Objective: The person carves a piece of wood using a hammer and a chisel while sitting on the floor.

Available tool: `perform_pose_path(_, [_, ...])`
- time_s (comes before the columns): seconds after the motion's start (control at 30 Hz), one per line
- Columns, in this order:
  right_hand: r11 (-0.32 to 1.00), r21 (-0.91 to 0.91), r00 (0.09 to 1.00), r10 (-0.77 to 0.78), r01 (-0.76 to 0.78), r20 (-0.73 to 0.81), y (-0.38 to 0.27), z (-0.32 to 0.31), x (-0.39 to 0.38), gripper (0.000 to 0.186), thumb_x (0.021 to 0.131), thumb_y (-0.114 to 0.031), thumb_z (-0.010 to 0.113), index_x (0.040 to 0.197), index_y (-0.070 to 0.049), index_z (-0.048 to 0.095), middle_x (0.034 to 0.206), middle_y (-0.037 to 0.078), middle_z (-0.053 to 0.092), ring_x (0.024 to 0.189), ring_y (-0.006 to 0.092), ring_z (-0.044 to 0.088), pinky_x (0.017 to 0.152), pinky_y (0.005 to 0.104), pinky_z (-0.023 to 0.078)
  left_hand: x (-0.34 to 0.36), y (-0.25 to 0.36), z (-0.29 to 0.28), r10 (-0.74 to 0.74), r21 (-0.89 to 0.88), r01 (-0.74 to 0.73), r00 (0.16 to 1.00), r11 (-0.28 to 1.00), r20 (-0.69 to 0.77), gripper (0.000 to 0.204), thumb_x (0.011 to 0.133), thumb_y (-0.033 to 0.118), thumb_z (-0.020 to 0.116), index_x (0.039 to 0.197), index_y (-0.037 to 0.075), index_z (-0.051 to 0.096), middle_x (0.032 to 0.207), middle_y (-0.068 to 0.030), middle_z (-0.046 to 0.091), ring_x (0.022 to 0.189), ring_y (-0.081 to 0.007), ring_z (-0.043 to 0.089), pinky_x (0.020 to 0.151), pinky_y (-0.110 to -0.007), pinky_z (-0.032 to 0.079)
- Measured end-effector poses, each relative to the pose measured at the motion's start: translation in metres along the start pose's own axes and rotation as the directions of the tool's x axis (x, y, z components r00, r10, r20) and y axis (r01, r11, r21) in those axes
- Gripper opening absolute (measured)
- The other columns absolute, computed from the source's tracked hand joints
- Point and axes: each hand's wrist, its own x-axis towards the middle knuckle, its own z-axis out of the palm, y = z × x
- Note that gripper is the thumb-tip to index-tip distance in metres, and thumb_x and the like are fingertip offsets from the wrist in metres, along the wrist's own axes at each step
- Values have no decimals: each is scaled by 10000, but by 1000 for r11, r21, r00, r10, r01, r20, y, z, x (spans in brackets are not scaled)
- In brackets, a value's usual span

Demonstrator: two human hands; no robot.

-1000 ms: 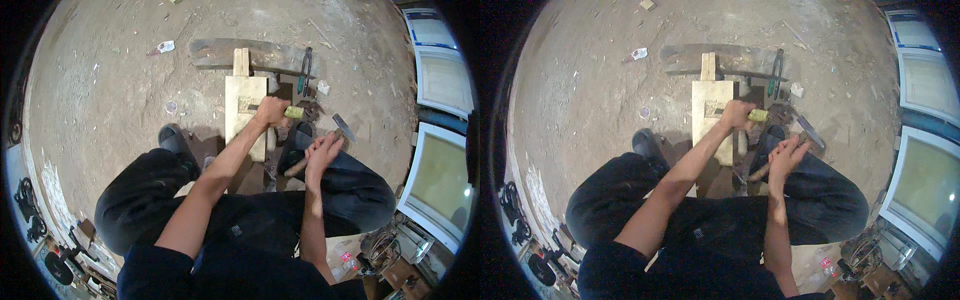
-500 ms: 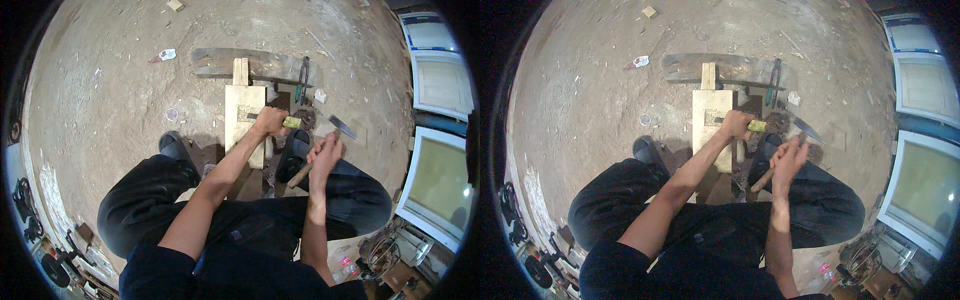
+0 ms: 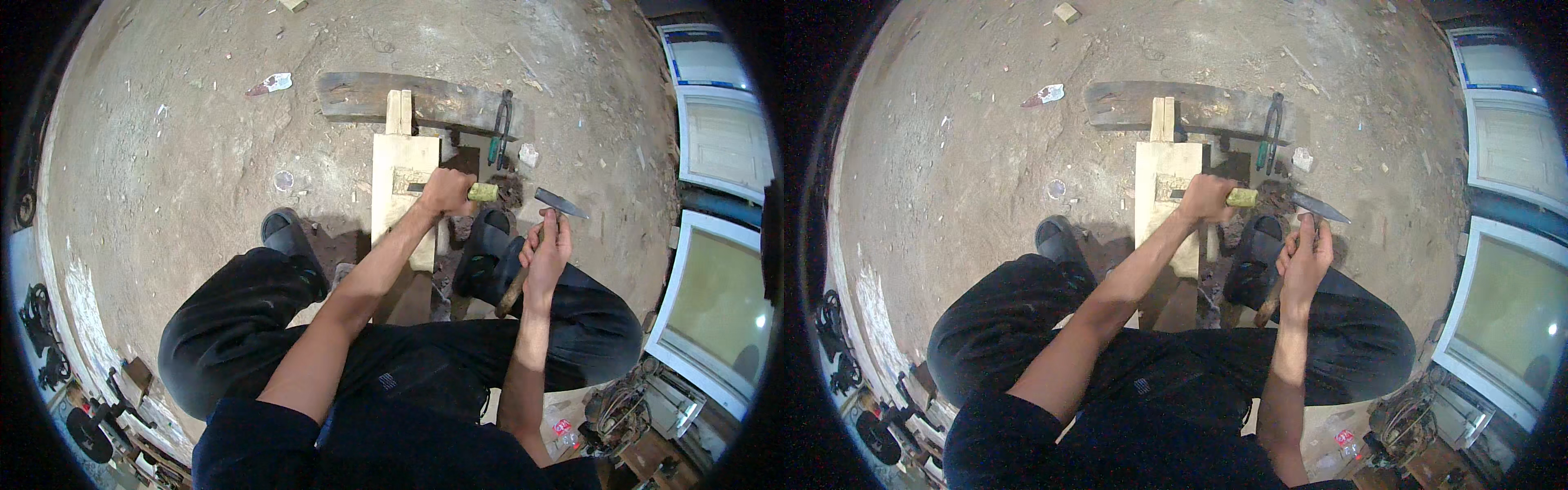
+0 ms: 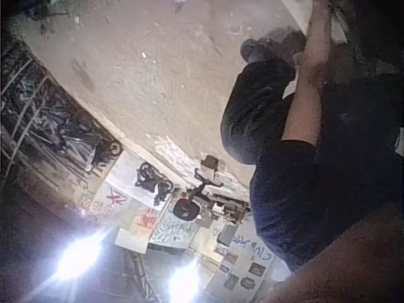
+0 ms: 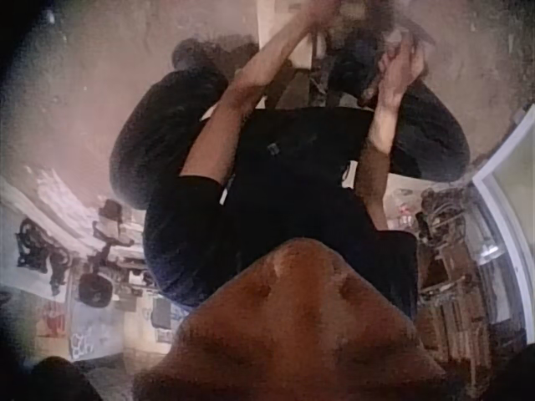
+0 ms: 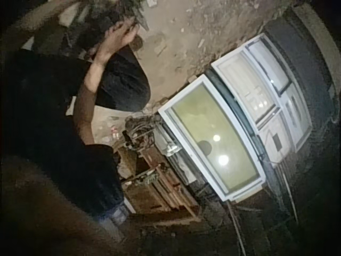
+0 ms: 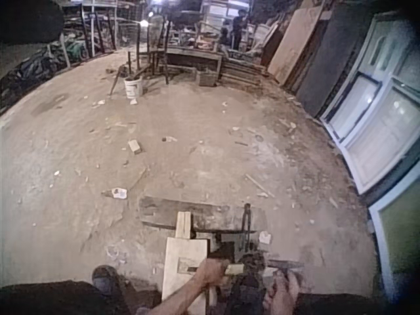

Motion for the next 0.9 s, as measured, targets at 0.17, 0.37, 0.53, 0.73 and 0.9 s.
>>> perform_pose_path(0.17, [995, 21, 995, -92, 93, -37, 10, -8, 10, 220, 996, -295, 478, 985, -76, 499, 661, -29, 401, 474, 39, 343, 409, 209, 281, -6, 2, 11, 22, 67, -27, 997, 997, 68, 268, 593, 294, 672, 784, 114, 618, 670, -134, 641, 670, -352, 645, 594, -462, 510])
perform_pose_path(0.37, [999, 34, 975, -10, 18, -222, 35, 8, 14, 228, 984, -311, 490, 978, -84, 481, 660, -28, 403, 465, 44, 334, 405, 220, 272, 2, 6, 8, -18, 74, 15, 999, 997, 36, 296, 584, 295, 687, 805, 109, 625, 676, -130, 645, 663, -338, 651, 596, -452, 516])
perform_pose_path(0.53, [968, -2, 968, 251, -251, 19, 44, -12, 28, 218, 991, -318, 473, 950, -104, 467, 649, -33, 387, 460, 49, 325, 394, 228, 264, 1, -3, 12, -28, 78, 23, 997, 997, 66, 302, 585, 286, 690, 824, 111, 630, 687, -131, 647, 676, -331, 654, 594, -451, 516])
perform_pose_path(0.73, [963, 210, 947, -99, 168, -304, 36, -3, 28, 253, 997, -339, 465, 933, -94, 470, 658, -27, 388, 459, 56, 321, 401, 232, 262, -2, 0, 14, -7, 114, -3, 996, 993, 93, 304, 591, 299, 699, 828, 121, 631, 699, -129, 653, 677, -322, 657, 590, -445, 517])
perform_pose_path(0.9, [948, -176, 956, 282, -264, 84, 34, 4, 16, 227, 994, -319, 475, 936, -100, 470, 621, -40, 374, 432, 41, 305, 378, 218, 231, -3, 1, 11, -31, 88, 22, 995, 996, 95, 303, 595, 302, 701, 815, 110, 621, 701, -131, 651, 683, -334, 655, 599, -457, 516])
